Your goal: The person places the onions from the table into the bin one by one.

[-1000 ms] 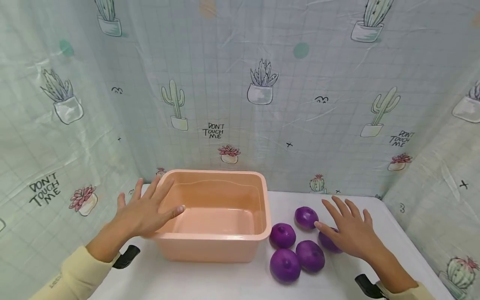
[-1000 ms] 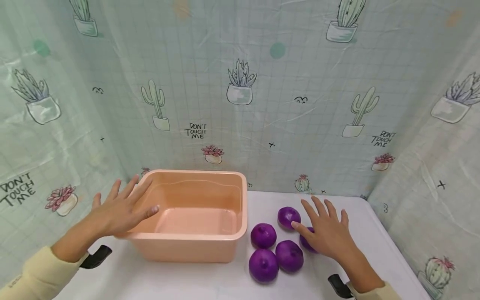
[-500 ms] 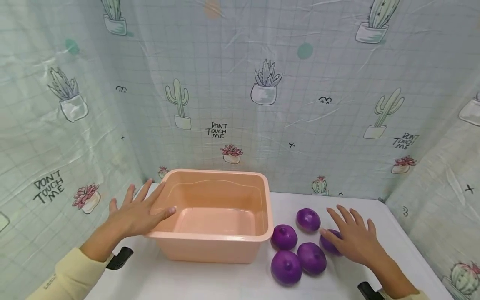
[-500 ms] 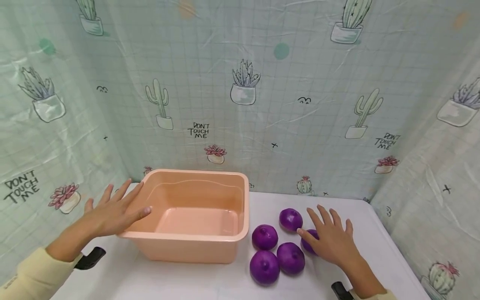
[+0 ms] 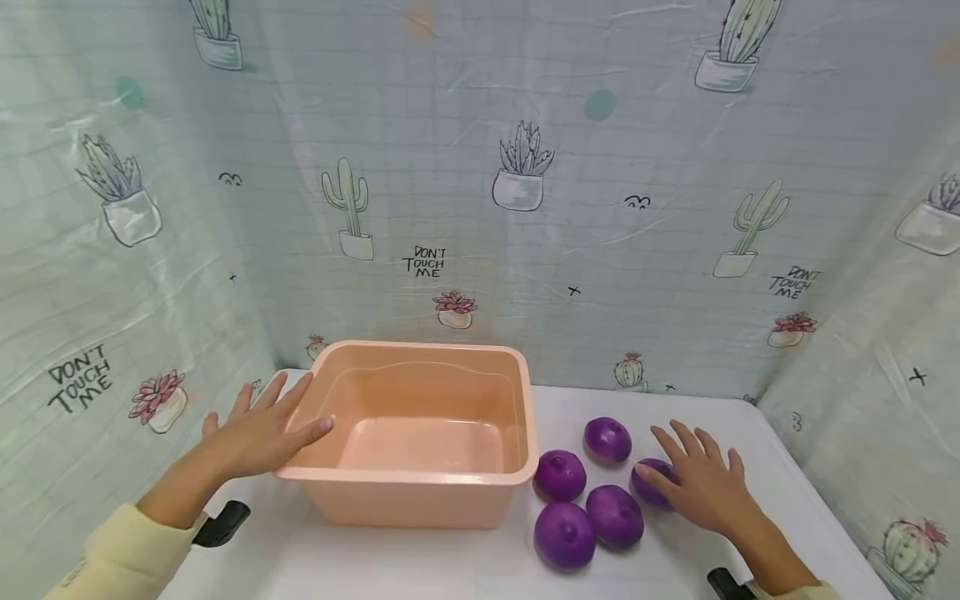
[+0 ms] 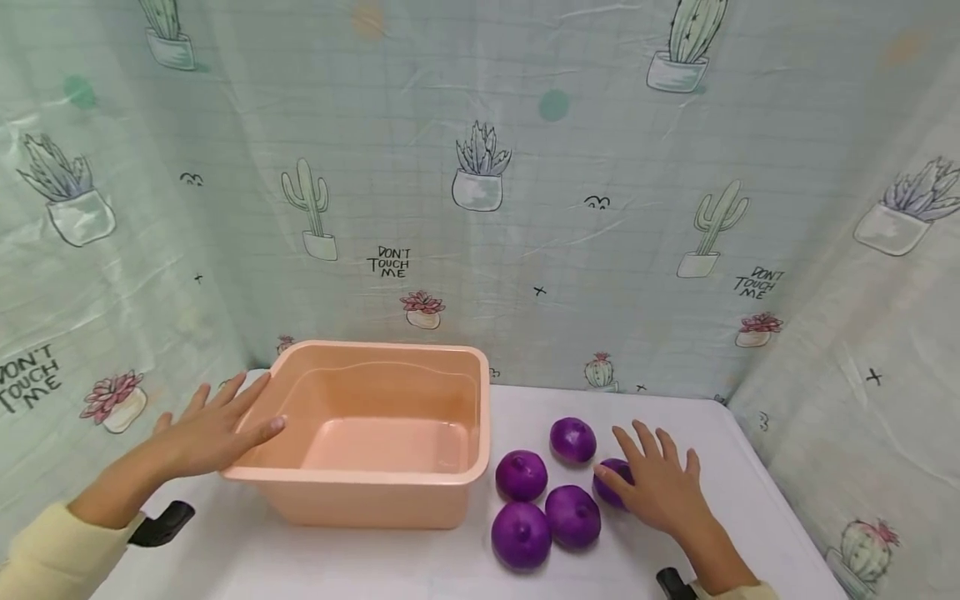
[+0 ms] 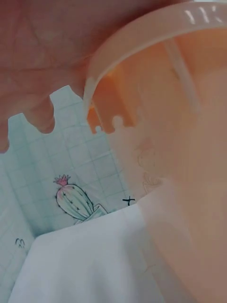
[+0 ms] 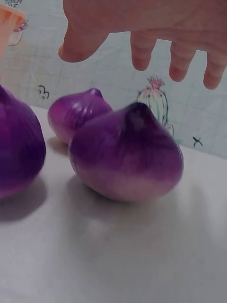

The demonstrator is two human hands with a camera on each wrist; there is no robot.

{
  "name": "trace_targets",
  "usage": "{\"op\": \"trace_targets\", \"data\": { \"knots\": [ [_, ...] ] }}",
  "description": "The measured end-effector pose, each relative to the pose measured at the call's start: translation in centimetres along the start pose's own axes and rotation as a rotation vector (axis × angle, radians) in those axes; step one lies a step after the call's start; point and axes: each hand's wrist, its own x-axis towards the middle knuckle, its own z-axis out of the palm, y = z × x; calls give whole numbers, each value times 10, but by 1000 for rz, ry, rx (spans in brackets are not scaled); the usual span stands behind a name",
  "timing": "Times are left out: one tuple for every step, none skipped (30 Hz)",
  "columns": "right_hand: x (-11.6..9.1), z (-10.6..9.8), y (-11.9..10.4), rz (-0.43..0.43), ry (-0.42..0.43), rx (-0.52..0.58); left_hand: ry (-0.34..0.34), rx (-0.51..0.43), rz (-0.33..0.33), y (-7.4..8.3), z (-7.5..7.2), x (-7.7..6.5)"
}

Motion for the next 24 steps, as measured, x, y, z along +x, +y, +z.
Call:
{"op": "trace_targets", "data": {
  "knots": [
    [0,2,1,1,-1,4,-6,-13,3,-2,0,1],
    [1,3,2,0,2,6,-9,-27,8,-4,-1,1],
    [1,5,4,3,1,7,-13,-41,14,-6,-1,2],
    [1,6,5,4,1,5,-15,-52,23,-8,-2,3],
    [1,7,6,6,0,0,-20,-75,37,-10,-2,4],
    [2,9,7,7,-2,-3,-23,-104,57,-11,-3,6],
    [1,10,9,8,-4,-7,-30,-134,72,-13,-4,7],
    [1,12,10,8,-6,-10,-45,-169,87,-14,-4,9],
    [0,13,12,11,-12,-9,-62,-208,106,-15,-6,11],
    [1,15,12,8,-11,-9,-81,-246,116,-17,-7,12],
    [1,16,13,4,-9,-7,-102,-286,115,-18,-8,14],
    [1,18,14,-4,-4,-3,-122,-317,107,-20,-10,15],
    [1,20,15,-12,2,6,-145,-343,92,-22,-11,16],
    [2,21,16,-20,7,18,-164,-372,81,-24,-12,17],
    [2,23,16,-29,12,33,-177,-397,70,-26,-13,17],
    [2,25,17,-39,16,50,-188,-422,53,-27,-14,18],
    [3,27,18,-46,16,69,-196,-454,46,-29,-14,18],
    [3,29,18,-54,17,91,-202,-491,45,-31,-14,18],
    [3,31,19,-59,18,115,-207,-525,48,-32,-13,18],
    [3,33,20,-62,17,135,-211,-560,54,-33,-13,18],
    [3,35,21,-63,15,152,-214,-592,60,-34,-12,18],
    [3,37,23,-66,14,165,-216,-620,65,-35,-11,18],
    [3,39,24,-65,14,179,-216,-642,70,-36,-11,19],
    [3,40,26,-65,14,194,-216,-659,69,-36,-10,19]
  ]
}}
